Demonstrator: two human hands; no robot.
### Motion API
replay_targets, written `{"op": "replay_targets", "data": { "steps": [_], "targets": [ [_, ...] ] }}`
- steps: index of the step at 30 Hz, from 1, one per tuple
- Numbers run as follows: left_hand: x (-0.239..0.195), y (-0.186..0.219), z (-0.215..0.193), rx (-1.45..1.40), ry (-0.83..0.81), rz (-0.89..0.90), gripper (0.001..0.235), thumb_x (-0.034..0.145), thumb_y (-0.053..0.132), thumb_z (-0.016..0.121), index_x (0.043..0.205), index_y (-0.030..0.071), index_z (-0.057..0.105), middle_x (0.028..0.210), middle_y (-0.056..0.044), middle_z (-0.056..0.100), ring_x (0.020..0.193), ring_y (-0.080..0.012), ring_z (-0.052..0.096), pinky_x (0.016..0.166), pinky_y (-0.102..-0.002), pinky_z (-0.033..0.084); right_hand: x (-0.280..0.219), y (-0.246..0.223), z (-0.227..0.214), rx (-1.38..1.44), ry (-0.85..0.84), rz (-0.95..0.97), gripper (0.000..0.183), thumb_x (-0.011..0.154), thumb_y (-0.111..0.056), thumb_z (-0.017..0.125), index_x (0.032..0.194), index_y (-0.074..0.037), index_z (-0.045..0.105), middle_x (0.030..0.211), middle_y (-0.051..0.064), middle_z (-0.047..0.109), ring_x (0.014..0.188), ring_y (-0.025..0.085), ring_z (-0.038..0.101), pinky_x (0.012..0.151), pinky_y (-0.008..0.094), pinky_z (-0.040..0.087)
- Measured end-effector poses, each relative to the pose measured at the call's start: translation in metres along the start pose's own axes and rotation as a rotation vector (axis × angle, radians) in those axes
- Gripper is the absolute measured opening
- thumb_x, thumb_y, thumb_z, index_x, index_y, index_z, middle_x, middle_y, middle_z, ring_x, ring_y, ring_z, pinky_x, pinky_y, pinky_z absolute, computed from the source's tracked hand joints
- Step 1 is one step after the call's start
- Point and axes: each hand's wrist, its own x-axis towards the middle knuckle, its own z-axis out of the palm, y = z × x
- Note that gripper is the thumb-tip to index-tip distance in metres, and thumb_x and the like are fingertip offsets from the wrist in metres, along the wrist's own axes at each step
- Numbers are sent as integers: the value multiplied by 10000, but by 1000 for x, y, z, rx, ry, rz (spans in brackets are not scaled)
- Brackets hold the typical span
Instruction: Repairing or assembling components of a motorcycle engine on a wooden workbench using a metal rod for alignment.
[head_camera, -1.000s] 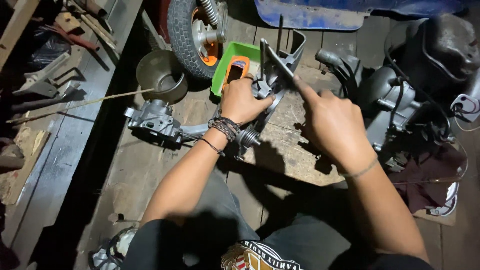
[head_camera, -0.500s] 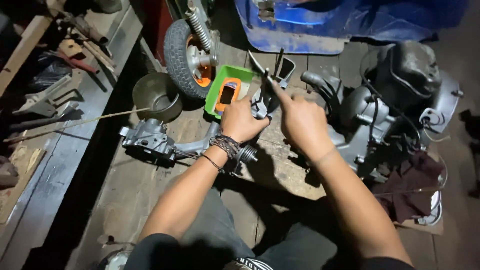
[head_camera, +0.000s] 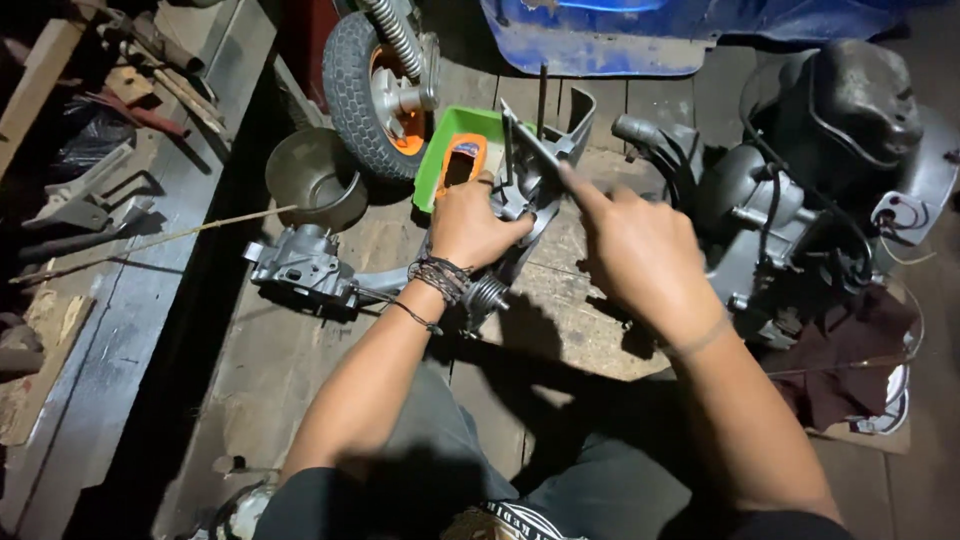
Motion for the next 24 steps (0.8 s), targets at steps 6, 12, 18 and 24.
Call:
{"op": "replay_targets", "data": {
  "steps": [6, 12, 18, 24],
  "targets": [
    [-6, 17, 6, -8, 10, 32, 477, 643, 436, 790, 888, 43, 679, 818, -229, 735, 897, -477, 727, 733, -557, 587, 30, 16, 43, 27, 76, -8, 573, 993, -162, 496, 1550, -289, 457, 977, 221, 695, 777, 540, 724, 702, 649, 584],
    [4, -4, 0, -17, 45, 17, 434, 651, 429, 811, 838, 52, 704, 770, -212, 735, 861, -468, 732, 690, -556, 593, -3, 0, 6, 45, -1, 11, 576, 969, -181, 472, 1537, -274, 465, 985, 229, 705, 778, 549, 722, 680, 652, 584],
    [8, -7, 10, -22, 51, 17, 436, 645, 436, 790, 834, 58, 684, 782, -204, 740, 871, -464, 732, 708, -551, 587, 19, 4, 32, 13, 33, -13, 622, 965, -150, 466, 1571, -290, 434, 957, 223, 705, 788, 536, 729, 698, 639, 583],
    [-1, 2, 10, 5, 67, 12, 464, 640, 441, 788, 852, 44, 675, 796, -209, 740, 868, -459, 737, 723, -549, 597, 20, 5, 19, 36, -10, 25, 537, 965, -194, 461, 1486, -300, 538, 993, 225, 706, 810, 557, 723, 734, 651, 577]
  ]
}}
